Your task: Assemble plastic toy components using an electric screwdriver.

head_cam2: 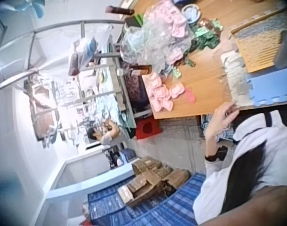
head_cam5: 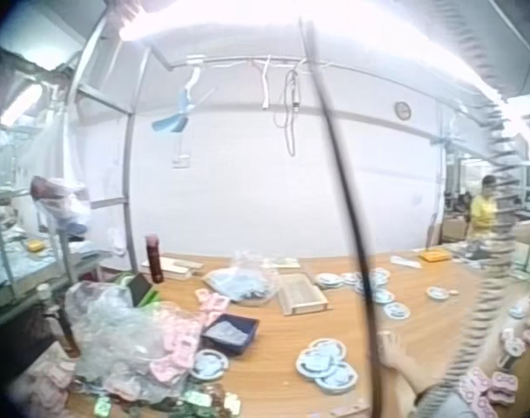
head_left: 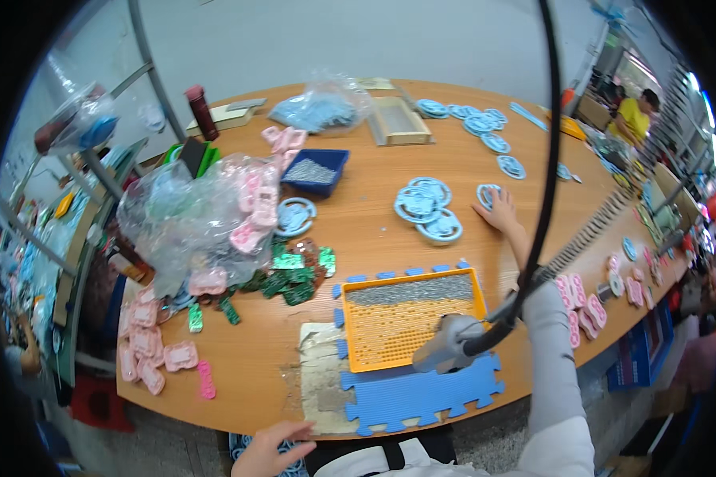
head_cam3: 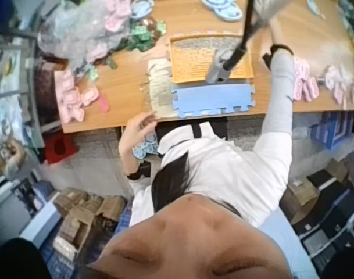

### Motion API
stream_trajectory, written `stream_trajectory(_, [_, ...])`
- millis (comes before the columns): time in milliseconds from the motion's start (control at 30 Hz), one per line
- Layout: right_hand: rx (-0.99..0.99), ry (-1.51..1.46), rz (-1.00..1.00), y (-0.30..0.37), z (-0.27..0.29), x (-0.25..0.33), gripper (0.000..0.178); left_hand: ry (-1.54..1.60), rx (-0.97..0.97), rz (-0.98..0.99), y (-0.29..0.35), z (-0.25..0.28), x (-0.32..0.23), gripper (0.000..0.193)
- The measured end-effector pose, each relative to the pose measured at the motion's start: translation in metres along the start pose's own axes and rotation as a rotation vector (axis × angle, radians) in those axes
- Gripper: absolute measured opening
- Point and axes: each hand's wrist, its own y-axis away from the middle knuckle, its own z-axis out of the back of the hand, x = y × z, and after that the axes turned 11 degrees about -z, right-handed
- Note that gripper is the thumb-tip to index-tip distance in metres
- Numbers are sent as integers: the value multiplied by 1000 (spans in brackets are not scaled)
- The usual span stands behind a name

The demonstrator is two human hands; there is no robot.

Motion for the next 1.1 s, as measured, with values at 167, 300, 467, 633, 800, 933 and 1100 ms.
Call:
stream_trajectory(167, [284, -294, 50, 32, 48, 30, 46, -266, -497, -187, -48, 27, 21, 21])
stream_trajectory(300, [282, -519, -33, 58, 91, 2, 40, -516, -672, -314, -116, 57, 36, 24])
stream_trajectory(467, [737, -1434, -671, 123, 217, 27, 33, -680, -781, -400, -173, 85, 66, 33])
stream_trajectory(633, [1231, -1991, -929, 209, 285, 64, 52, -398, -828, -317, -189, 88, 75, 32])
stream_trajectory(800, [1279, -1619, -937, 269, 296, 83, 48, -462, -883, -441, -160, 64, 43, 29])
stream_trajectory(933, [1261, -1204, -525, 281, 298, 120, 31, -1023, -753, -587, -98, 30, 35, 25])
stream_trajectory(1100, [1121, -902, -241, 280, 286, 174, 32, -652, -454, -484, -63, -22, 24, 29])
